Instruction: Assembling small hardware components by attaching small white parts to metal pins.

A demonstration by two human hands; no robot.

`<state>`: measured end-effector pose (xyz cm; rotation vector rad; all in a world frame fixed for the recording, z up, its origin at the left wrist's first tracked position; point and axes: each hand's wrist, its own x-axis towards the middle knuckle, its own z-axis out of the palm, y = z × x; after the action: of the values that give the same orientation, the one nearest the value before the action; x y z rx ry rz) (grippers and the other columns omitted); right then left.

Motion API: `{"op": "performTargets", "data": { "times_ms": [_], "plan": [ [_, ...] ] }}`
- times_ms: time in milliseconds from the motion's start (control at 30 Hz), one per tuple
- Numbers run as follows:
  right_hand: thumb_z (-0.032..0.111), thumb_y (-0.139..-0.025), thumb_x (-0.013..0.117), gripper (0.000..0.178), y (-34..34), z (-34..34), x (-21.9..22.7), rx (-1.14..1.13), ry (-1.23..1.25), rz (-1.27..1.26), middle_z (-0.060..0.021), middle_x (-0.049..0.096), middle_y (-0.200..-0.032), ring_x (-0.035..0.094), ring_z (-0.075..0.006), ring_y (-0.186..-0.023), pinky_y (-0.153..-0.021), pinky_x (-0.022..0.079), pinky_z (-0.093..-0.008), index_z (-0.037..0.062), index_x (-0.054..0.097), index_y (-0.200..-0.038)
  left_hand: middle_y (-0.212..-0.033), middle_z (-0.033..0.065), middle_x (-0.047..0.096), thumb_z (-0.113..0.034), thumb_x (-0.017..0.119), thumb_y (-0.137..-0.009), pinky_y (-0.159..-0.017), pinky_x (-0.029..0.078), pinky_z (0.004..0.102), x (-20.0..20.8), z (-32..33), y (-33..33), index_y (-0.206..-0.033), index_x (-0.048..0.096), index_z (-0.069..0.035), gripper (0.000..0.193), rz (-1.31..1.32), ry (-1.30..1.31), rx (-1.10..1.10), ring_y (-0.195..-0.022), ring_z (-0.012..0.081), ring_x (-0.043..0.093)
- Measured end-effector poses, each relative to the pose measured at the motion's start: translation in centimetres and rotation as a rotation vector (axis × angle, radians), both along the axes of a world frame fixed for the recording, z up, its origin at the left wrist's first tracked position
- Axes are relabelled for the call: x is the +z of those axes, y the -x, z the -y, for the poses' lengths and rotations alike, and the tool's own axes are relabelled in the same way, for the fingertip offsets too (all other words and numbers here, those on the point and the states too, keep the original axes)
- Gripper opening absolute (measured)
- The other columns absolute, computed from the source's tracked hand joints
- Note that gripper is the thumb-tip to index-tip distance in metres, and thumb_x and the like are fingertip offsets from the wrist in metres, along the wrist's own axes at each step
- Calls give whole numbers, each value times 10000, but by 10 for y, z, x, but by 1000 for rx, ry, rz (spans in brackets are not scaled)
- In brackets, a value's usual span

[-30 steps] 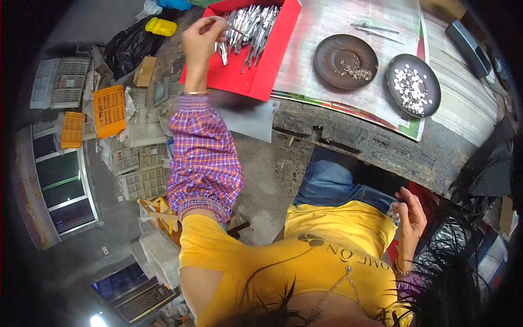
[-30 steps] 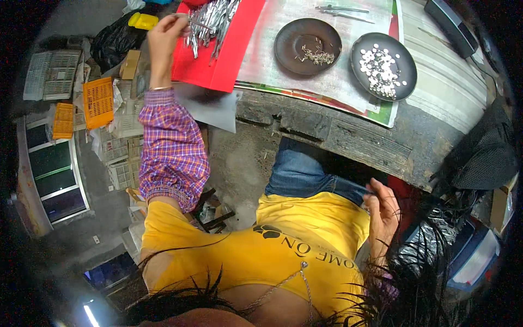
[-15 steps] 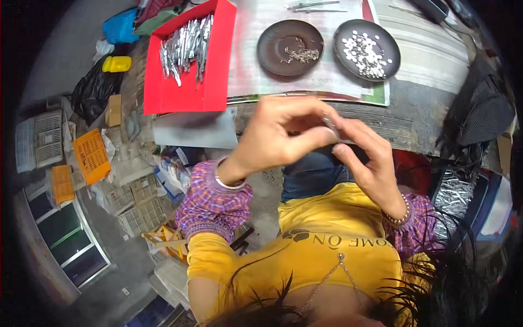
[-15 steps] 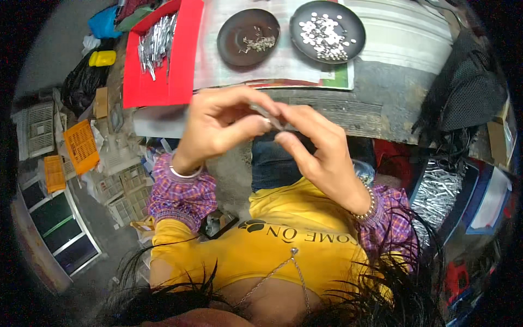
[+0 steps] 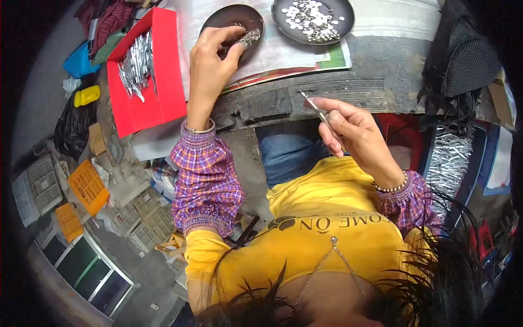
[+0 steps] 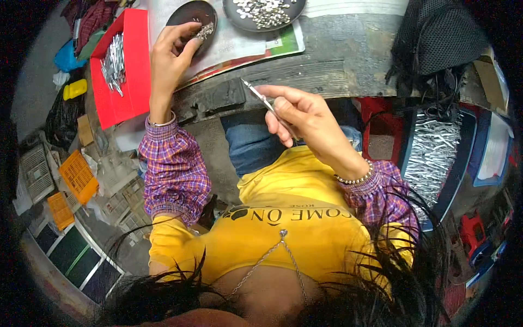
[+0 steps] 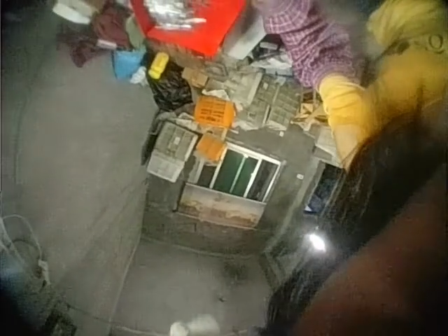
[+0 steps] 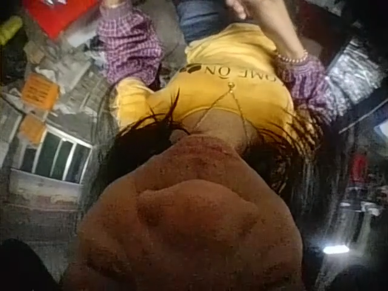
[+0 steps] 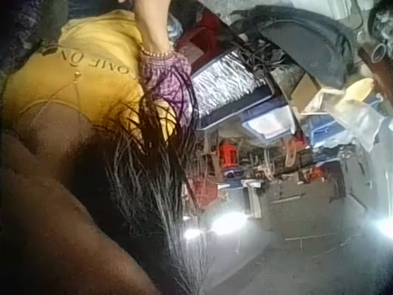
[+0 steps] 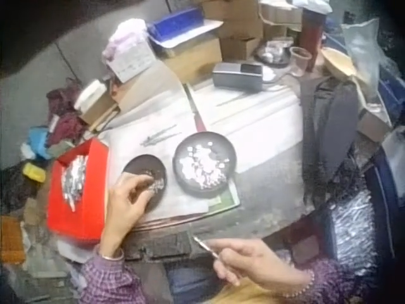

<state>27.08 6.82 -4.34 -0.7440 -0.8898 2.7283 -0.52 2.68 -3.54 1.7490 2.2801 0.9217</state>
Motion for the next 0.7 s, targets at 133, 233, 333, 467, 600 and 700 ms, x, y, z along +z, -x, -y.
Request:
{"op": "performTargets", "data": {
  "times_ms": [133, 233, 333, 467, 600, 700],
  "plan": [
    [157, -949, 451, 347, 0, 3, -1, -98, -64, 37, -40, 533, -726, 424, -44, -530, -456, 355, -171, -18, 470, -1248, -792, 90, 625, -91, 663, -717, -569, 460, 289, 2, -3, -6, -864, 669, -50, 152, -34, 9, 14, -623, 180, 584],
    [148, -946, 456, 347, -3, 0, -2, -48, -17, 13, -39, 538, -727, 416, -38, -521, -448, 347, -162, -25, 472, -1246, -757, 86, 619, -87, 656, -724, -560, 458, 286, 2, -3, -6, -805, 661, -40, 94, -67, -9, 17, -607, 177, 583],
    [135, -944, 457, 343, -3, 0, -2, -31, 0, 4, -42, 547, -732, 413, -36, -512, -445, 340, -155, -31, 474, -1244, -728, 83, 614, -78, 650, -725, -552, 454, 283, -1, -1, -4, -793, 659, -38, 79, -59, -30, 30, -585, 176, 577],
    [126, -945, 452, 330, -2, 2, -3, -44, -22, 21, -44, 555, -737, 409, -34, -507, -441, 333, -152, -36, 489, -1229, -717, 82, 609, -63, 641, -726, -548, 452, 278, -2, -2, -3, -778, 650, -26, 65, -54, -63, 28, -579, 174, 577],
    [127, -946, 450, 315, -2, 2, -3, -62, -62, 47, -55, 573, -757, 415, -35, -510, -442, 332, -150, -36, 513, -1207, -708, 78, 603, -50, 631, -734, -556, 454, 269, 2, -3, -7, -773, 640, -17, 52, 7, -84, 42, -589, 160, 584],
    [125, -945, 449, 311, -1, 2, -3, -56, -69, 37, -65, 582, -766, 419, -34, -512, -448, 335, -151, -36, 518, -1203, -706, 78, 602, -46, 629, -735, -562, 455, 264, 4, 0, -6, -782, 638, -16, 57, 1, -94, 47, -595, 159, 586]
  ]
}}
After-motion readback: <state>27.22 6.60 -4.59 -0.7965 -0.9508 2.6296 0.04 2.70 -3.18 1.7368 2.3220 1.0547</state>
